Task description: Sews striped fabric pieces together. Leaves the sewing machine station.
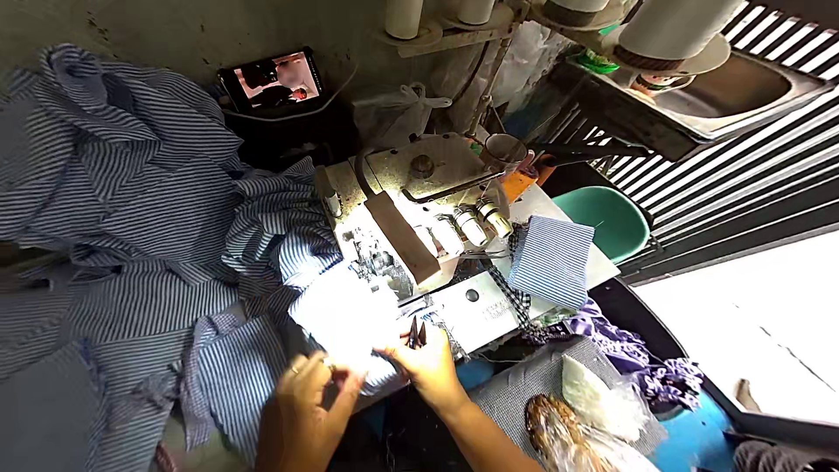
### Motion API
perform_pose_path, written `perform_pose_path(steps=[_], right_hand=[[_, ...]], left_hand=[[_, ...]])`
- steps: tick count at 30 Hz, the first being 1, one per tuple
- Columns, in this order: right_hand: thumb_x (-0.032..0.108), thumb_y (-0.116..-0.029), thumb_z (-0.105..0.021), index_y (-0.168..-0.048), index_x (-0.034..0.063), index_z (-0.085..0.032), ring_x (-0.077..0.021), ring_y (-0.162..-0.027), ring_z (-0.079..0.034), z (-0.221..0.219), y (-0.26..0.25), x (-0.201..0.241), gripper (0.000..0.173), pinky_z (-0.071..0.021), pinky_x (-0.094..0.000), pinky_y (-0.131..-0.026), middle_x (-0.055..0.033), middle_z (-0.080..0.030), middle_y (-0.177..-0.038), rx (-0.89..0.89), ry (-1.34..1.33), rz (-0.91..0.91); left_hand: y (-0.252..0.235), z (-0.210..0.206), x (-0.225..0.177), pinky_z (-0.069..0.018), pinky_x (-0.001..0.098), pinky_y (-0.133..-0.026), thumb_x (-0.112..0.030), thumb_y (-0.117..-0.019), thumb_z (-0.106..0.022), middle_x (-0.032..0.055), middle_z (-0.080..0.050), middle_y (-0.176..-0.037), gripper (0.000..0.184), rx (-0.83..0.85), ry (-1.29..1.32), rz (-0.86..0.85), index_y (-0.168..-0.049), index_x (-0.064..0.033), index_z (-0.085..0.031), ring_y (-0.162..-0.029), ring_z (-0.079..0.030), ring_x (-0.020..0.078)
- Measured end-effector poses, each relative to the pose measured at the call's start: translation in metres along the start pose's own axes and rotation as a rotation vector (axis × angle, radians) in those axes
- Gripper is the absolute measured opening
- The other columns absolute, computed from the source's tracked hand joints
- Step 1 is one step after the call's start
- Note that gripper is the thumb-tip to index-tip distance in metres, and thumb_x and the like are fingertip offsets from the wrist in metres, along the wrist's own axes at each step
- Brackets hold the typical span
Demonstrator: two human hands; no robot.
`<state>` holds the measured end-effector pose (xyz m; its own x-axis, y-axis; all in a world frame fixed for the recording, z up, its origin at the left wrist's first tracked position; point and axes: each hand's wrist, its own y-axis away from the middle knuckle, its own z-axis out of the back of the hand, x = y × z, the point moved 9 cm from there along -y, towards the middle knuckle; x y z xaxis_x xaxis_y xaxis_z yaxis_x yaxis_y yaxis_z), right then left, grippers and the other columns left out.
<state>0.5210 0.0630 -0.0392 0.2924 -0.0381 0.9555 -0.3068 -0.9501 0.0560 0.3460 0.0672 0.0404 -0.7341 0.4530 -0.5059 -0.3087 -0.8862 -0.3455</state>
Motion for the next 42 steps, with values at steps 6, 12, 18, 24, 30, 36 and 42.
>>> perform_pose_path(steps=[6, 12, 18, 24, 30, 36, 42], right_hand=[[0.007, -0.0769, -0.083, -0.08, 0.0094, -0.063, 0.0052, -0.046, -0.05, 0.001, 0.013, -0.007, 0.021, -0.0445, -0.0123, -0.044, 0.0095, -0.058, -0.062, 0.017, 0.048, -0.016], [0.008, -0.0972, -0.065, -0.091, 0.0096, -0.067, 0.0033, -0.049, -0.057, 0.017, 0.047, -0.013, 0.007, -0.0499, -0.0148, -0.046, 0.0094, -0.066, -0.068, 0.105, 0.0, -0.179], [0.014, -0.1047, -0.054, -0.092, 0.0072, -0.069, 0.0055, -0.047, -0.053, 0.028, 0.063, -0.021, 0.021, -0.0433, -0.0114, -0.043, 0.0053, -0.072, -0.075, 0.128, 0.028, -0.235], [0.012, -0.0916, -0.073, -0.087, 0.0075, -0.071, 0.0038, -0.051, -0.057, 0.022, 0.065, -0.028, 0.007, -0.048, -0.0137, -0.047, 0.0049, -0.072, -0.075, 0.107, 0.072, -0.197], [0.009, -0.0919, -0.072, -0.088, 0.0058, -0.072, 0.0042, -0.053, -0.058, 0.02, 0.071, -0.017, 0.005, -0.0495, -0.0132, -0.05, 0.0046, -0.073, -0.078, 0.102, 0.082, -0.135], [0.012, -0.0945, -0.07, -0.089, 0.0047, -0.073, 0.0057, -0.057, -0.059, 0.021, 0.07, -0.001, 0.01, -0.0499, -0.0116, -0.052, 0.0043, -0.073, -0.08, 0.115, 0.171, 0.05], [0.008, -0.0962, -0.063, -0.09, 0.0025, -0.072, 0.006, -0.055, -0.058, 0.015, 0.037, 0.016, 0.012, -0.0484, -0.0116, -0.051, 0.0033, -0.074, -0.082, 0.068, 0.209, 0.131]], left_hand=[[0.046, -0.089, 0.036, -0.0562, 0.0189, -0.059, -0.023, -0.0829, -0.08, -0.0059, -0.073, -0.089, 0.041, 0.369, 1.007, 0.613, -0.114, -0.0048, -0.059, -0.069, -0.067, 0.0013], [0.037, -0.092, 0.022, -0.0497, 0.014, -0.052, 0.001, -0.0812, -0.073, -0.0084, -0.07, -0.066, 0.015, 0.246, 1.171, 0.619, -0.081, -0.0135, -0.075, -0.053, -0.058, -0.0031], [0.04, -0.093, 0.025, -0.0454, 0.0129, -0.047, 0.001, -0.0848, -0.07, -0.007, -0.067, -0.062, 0.015, 0.255, 1.168, 0.639, -0.079, -0.012, -0.074, -0.047, -0.054, -0.0031], [0.039, -0.09, 0.024, -0.0448, 0.0126, -0.047, 0.003, -0.0825, -0.071, -0.0067, -0.068, -0.063, 0.015, 0.217, 1.146, 0.64, -0.08, -0.0119, -0.072, -0.048, -0.054, -0.0033], [0.03, -0.067, 0.023, -0.0518, 0.0125, -0.057, -0.01, -0.0898, -0.069, -0.0122, -0.069, -0.076, 0.007, -0.036, 0.93, 0.427, -0.095, -0.0102, -0.064, -0.061, -0.061, -0.0058], [0.013, -0.019, -0.012, -0.0467, 0.041, -0.085, -0.044, -0.0951, -0.059, 0.0218, -0.064, -0.081, 0.048, -0.296, -0.097, -0.024, -0.069, -0.0028, -0.06, -0.09, -0.062, 0.0343], [-0.029, -0.011, -0.019, -0.0391, 0.0579, -0.08, -0.039, -0.0862, -0.055, 0.0215, -0.062, -0.082, 0.038, -0.273, -0.295, -0.083, -0.071, -0.0054, -0.063, -0.09, -0.059, 0.0457]])
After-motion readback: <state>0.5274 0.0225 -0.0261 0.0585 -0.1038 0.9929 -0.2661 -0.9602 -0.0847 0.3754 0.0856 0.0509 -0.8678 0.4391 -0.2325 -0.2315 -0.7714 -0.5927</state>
